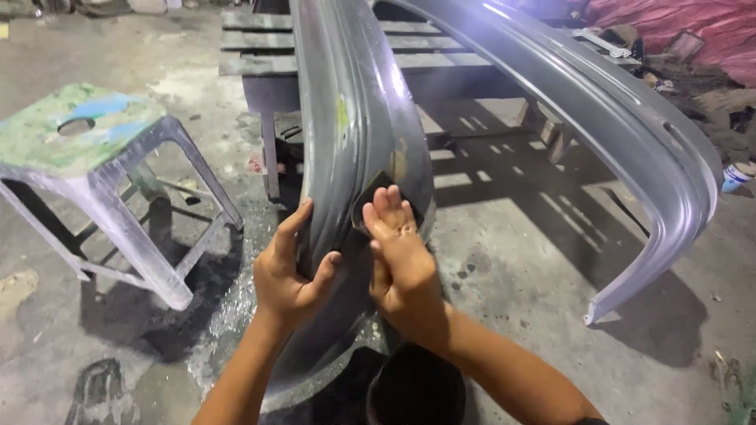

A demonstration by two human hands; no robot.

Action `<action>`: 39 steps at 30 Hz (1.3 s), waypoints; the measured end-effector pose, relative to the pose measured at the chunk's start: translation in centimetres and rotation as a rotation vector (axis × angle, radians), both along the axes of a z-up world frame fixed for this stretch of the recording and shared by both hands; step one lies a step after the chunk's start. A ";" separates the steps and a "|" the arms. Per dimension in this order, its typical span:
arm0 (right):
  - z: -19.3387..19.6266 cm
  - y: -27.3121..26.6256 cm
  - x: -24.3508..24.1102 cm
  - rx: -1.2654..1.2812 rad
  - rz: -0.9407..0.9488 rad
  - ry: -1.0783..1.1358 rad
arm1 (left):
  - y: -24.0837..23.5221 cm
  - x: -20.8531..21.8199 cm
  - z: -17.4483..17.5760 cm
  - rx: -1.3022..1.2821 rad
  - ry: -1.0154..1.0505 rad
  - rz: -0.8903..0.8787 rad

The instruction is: The person sands a grey car bumper with a sanding block, repeatedly dipping the block into a bucket of water. The person works on the curved edges and flat surfaces of the bumper, which is resting on a stand.

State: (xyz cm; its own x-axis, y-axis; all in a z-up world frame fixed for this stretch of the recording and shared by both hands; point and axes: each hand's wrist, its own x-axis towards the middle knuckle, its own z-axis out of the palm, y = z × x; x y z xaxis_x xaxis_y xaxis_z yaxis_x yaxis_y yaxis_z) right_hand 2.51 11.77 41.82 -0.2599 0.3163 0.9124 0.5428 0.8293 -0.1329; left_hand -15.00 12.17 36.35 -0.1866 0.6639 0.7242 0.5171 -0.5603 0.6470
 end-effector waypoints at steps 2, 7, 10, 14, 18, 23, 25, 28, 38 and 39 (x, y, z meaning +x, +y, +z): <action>3.4 1.9 -0.2 -0.001 0.040 0.040 | 0.7 -0.6 -0.5 0.016 0.025 -0.008; 6.6 7.8 -0.2 -0.123 0.059 0.123 | 0.9 -0.5 -1.1 0.032 0.020 -0.007; 4.3 3.9 -0.1 -0.045 0.038 0.074 | 0.9 -0.5 -0.7 0.013 0.002 -0.018; -0.9 -0.2 1.4 0.089 0.025 -0.140 | 0.1 -0.7 -1.3 0.022 0.027 0.014; -1.3 1.1 3.8 0.138 0.067 -0.207 | 0.4 0.6 -0.7 0.079 0.083 0.006; -3.3 3.5 5.9 0.048 0.054 -0.215 | -2.0 4.2 3.0 0.168 0.266 0.111; -3.1 3.8 6.0 0.082 0.009 -0.213 | -3.3 6.1 4.8 0.184 0.371 0.172; -1.4 3.0 6.4 -0.019 0.047 -0.238 | -4.7 9.0 6.8 0.131 0.671 0.426; -0.2 5.7 12.0 -0.295 0.616 0.284 | -2.4 12.6 10.4 -0.115 0.976 0.657; -0.5 6.1 11.7 -0.280 0.551 0.314 | -1.8 12.6 11.3 -0.120 0.976 0.678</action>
